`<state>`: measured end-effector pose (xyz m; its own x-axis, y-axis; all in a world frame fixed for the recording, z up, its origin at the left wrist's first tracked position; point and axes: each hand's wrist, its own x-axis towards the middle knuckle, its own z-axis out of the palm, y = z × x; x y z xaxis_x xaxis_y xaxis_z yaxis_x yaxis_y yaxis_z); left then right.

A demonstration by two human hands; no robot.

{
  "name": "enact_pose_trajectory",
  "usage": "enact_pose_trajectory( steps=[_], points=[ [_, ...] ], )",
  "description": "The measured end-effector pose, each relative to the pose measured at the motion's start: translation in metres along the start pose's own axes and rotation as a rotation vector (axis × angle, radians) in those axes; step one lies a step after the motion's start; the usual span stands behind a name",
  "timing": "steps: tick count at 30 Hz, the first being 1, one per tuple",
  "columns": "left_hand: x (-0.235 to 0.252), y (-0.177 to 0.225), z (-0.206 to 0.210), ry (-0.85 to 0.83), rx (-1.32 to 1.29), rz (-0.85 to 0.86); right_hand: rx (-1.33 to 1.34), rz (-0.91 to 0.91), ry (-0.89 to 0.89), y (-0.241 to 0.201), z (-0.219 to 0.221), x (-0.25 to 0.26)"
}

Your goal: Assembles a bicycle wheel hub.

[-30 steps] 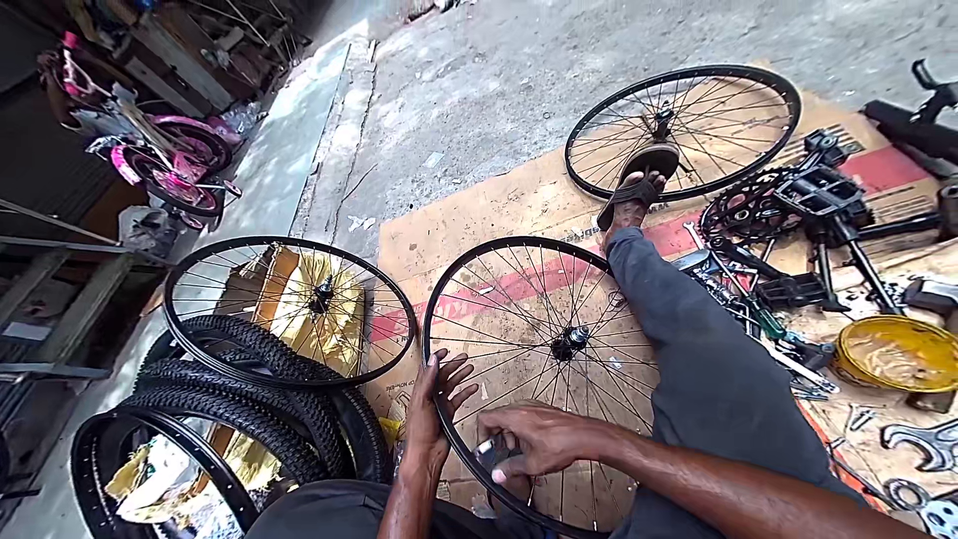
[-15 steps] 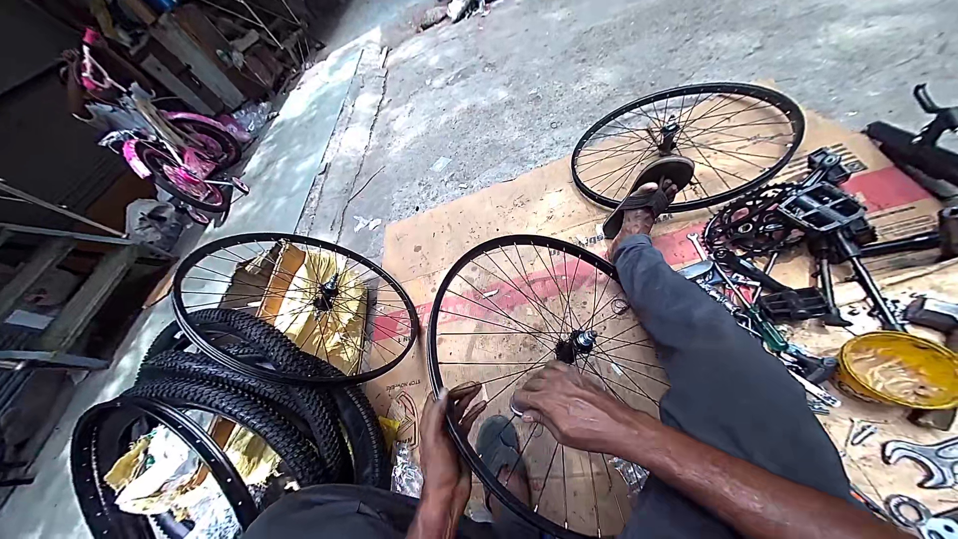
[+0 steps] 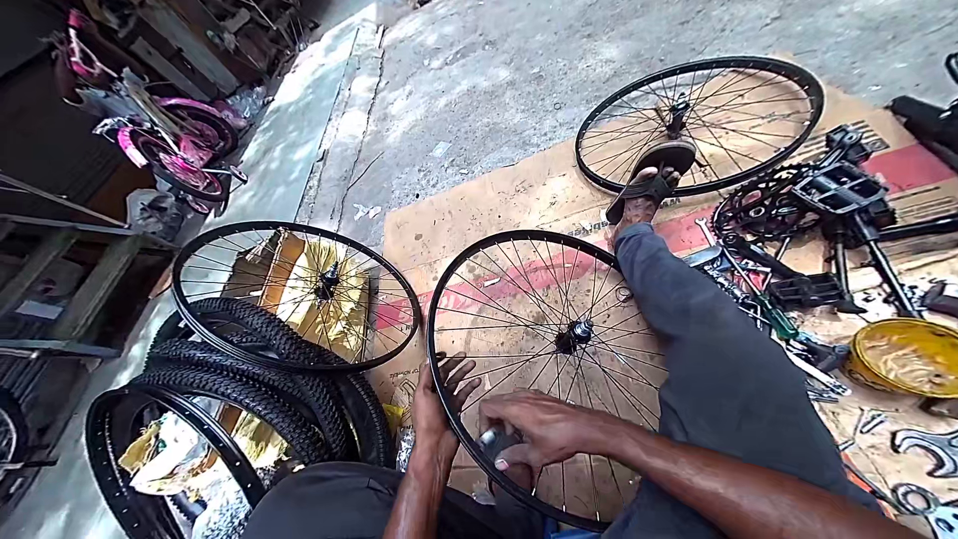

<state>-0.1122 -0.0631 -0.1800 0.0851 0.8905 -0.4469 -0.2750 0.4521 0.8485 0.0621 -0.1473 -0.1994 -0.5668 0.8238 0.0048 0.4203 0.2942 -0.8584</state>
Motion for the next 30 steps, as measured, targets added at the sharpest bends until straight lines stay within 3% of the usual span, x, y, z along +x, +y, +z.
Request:
enact_pose_trajectory(
  steps=[3, 6, 8, 10, 13, 16, 18, 21, 24, 27, 30],
  points=[
    [0.001, 0.000, -0.004, -0.123, -0.061, -0.038, 0.079, 0.068, 0.133, -0.002, 0.007, -0.004],
    [-0.001, 0.001, 0.002, -0.163, -0.077, -0.029, -0.167, 0.137, 0.266, -0.007, 0.026, 0.009],
    [-0.001, -0.001, 0.001, -0.151, -0.067, -0.023, -0.170, 0.128, 0.150, -0.005, 0.020, 0.010],
    [-0.001, -0.002, 0.000, -0.133, -0.054, -0.015, 0.011, 0.057, -0.006, -0.001, 0.000, 0.003],
    [-0.001, -0.001, 0.001, -0.150, -0.052, -0.008, 0.243, 0.080, 0.071, 0.005, -0.005, -0.003],
    [-0.004, -0.001, 0.005, -0.135, -0.061, -0.006, -0.078, 0.134, 0.230, -0.004, 0.017, 0.007],
    [-0.004, -0.001, 0.005, -0.132, -0.063, 0.000, -0.217, 0.096, 0.175, -0.004, 0.021, 0.009],
    [-0.004, -0.001, 0.003, -0.145, -0.054, 0.002, 0.017, 0.030, -0.062, -0.002, -0.008, 0.001],
    [-0.005, -0.001, 0.002, -0.144, -0.046, 0.002, 0.196, 0.076, 0.063, 0.002, -0.004, -0.002],
    [-0.005, -0.001, 0.005, -0.129, -0.047, 0.003, -0.126, 0.142, 0.232, -0.006, 0.020, 0.010],
    [-0.005, 0.000, 0.004, -0.135, -0.046, 0.010, -0.149, 0.080, 0.076, -0.005, 0.012, 0.009]
  ],
)
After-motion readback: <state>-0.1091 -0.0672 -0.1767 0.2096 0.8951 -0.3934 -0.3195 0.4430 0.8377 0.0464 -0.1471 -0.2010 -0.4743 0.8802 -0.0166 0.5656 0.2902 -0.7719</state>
